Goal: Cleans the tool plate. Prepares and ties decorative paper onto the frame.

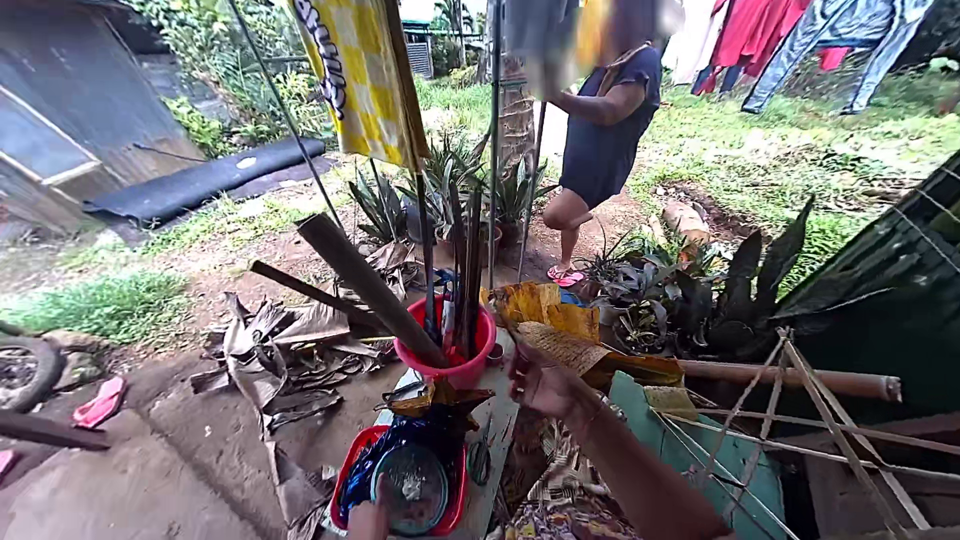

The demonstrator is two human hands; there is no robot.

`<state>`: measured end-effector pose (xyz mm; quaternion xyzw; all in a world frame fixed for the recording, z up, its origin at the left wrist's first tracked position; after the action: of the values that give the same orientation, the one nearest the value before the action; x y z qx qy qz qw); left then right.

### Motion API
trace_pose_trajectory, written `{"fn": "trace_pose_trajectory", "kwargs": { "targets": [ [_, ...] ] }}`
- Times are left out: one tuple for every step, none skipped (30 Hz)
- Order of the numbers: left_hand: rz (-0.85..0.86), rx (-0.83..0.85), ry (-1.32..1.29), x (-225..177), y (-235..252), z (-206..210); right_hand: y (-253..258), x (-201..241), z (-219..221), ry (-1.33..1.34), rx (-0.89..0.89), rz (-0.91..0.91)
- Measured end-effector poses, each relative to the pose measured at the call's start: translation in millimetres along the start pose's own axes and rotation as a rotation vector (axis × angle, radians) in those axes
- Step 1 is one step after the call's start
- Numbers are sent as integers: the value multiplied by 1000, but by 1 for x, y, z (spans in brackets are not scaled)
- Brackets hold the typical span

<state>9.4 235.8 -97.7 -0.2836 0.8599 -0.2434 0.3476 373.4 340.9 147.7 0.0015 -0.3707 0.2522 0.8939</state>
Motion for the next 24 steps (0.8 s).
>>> {"fn": "trace_pose_trajectory", "kwargs": {
  "targets": [
    [5,-40,-24,3,1,-9,3,1,-7,24,-20,-14],
    [-16,-68,-49,7,1,-17,7,2,-15,66,-55,-33],
    [-41,-89,-83,14,0,-25,12,2,-23,111,-82,-53],
    [-60,-107,-124,22,-1,-31,16,0,-29,156,-90,-77],
    [-59,-124,-171,29,-3,-36,21,-3,-35,191,-80,-106],
    [-37,-143,-237,34,-6,-40,25,-5,-39,223,-69,-141],
    [-12,-156,-325,38,-11,-44,29,-8,-43,259,-67,-171],
    [-6,-168,-428,45,-18,-46,31,-13,-46,298,-70,-186],
    [-11,-187,-559,53,-25,-46,33,-19,-48,334,-78,-187],
    [-13,-212,-725,62,-30,-45,35,-24,-48,357,-92,-178],
    [-1,-217,-898,71,-32,-42,37,-28,-50,345,-117,-172],
    [16,-228,-1034,78,-34,-41,39,-31,-55,304,-164,-179],
    [34,-249,-1135,83,-40,-43,41,-32,-63,216,-229,-203],
    [55,-277,-1209,86,-47,-46,43,-32,-76,81,-304,-247],
    [69,-319,-1249,87,-52,-51,45,-31,-91,-107,-384,-302],
    [84,-351,-1253,84,-59,-56,46,-32,-107,-322,-475,-349],
    [114,-368,-1225,76,-67,-63,48,-38,-124,-507,-559,-356],
    [145,-382,-1178,63,-72,-69,52,-49,-142,-625,-612,-323],
    [188,-395,-1115,47,-76,-76,57,-62,-158,-697,-658,-275],
    [248,-391,-1027,29,-78,-81,60,-76,-170,-741,-697,-226],
    [313,-376,-933,9,-79,-86,63,-89,-179,-771,-731,-185],
    [381,-352,-829,-14,-76,-89,65,-99,-184,-796,-758,-152],
    [443,-307,-732,-40,-74,-90,68,-106,-186,-812,-772,-129],
    [491,-255,-643,-68,-71,-90,71,-111,-187,-824,-788,-103]
  ]
}}
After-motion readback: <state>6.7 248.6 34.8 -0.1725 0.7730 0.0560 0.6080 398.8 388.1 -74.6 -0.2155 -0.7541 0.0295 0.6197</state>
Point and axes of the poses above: each hand's wrist, its own y-axis towards the middle knuckle, its own z-axis out of the palm, x = y × z, the point moved 8 cm from there along y, towards the middle knuckle, and after that the axes turned 15 degrees about x, right-handed, at the moved point
